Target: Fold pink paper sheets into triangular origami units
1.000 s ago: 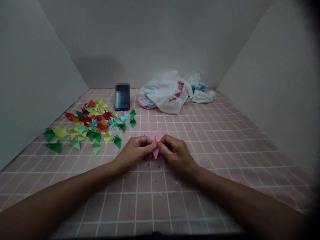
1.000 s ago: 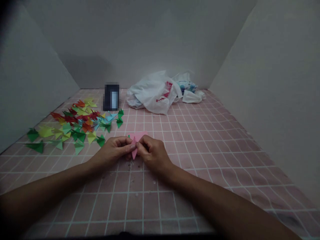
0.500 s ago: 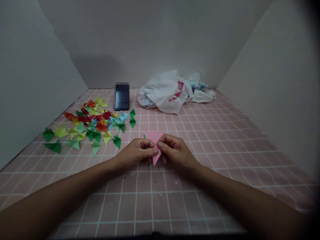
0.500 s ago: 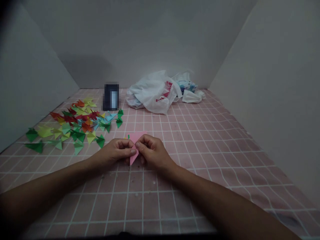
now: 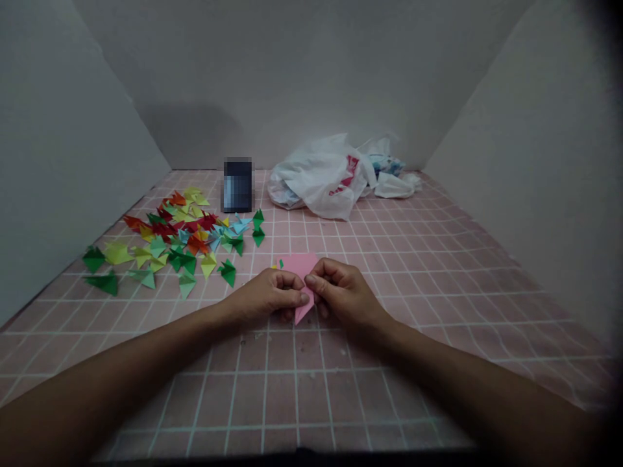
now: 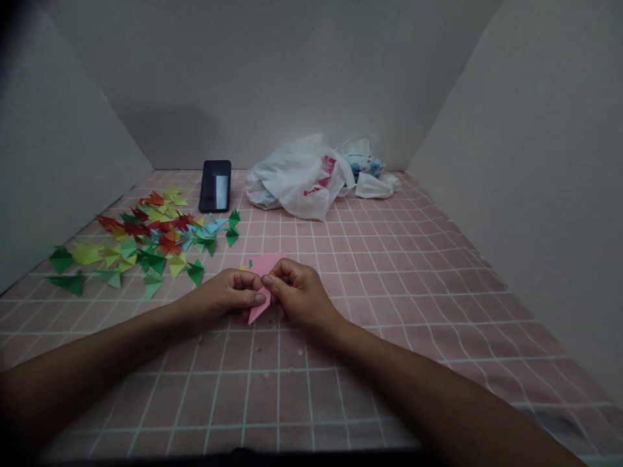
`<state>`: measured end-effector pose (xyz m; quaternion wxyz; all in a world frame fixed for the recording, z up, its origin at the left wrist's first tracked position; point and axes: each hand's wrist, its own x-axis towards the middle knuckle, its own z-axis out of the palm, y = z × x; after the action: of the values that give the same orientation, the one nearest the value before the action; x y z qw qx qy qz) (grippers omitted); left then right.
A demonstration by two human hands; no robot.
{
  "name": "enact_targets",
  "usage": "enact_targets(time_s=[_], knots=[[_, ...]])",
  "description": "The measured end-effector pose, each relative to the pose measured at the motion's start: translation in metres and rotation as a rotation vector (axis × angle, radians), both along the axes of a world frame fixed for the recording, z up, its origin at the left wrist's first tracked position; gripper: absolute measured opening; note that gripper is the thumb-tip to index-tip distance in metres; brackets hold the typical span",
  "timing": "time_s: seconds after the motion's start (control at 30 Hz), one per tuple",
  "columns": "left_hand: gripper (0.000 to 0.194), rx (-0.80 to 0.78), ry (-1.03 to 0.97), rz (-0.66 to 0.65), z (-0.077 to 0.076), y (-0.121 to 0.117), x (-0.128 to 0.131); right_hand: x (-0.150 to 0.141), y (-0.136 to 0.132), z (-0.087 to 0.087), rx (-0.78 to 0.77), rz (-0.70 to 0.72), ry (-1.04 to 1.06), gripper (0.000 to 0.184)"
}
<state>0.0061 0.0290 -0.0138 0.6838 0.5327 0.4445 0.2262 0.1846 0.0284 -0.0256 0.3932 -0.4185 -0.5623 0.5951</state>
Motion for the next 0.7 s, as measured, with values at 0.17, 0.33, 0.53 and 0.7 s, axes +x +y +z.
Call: enact_targets(time_s=[0.17, 0.33, 0.53, 0.7], knots=[[0.033, 0.003, 0.004, 0.014, -0.0029, 0.0008, 0.0000, 0.0016, 0.0031, -0.0003, -0.043, -0.021, 0.028, 0.033], [0.029, 0.039, 0.013, 0.004, -0.0045, 0.0011, -0.0016, 0.0011, -0.0001, 0.0032, -0.051, 0.111, -0.089, 0.037], [0.030, 0.035, -0.023, -0.011, -0.0018, 0.0017, -0.0014, 0.0028, 0.0017, 0.0024, -0.004, 0.072, -0.105, 0.035], [0.031, -0.007, 0.011, -0.004, -0.0029, 0.0012, -0.0001, 0.0028, 0.0008, 0.0019, 0.004, 0.009, -0.124, 0.039]])
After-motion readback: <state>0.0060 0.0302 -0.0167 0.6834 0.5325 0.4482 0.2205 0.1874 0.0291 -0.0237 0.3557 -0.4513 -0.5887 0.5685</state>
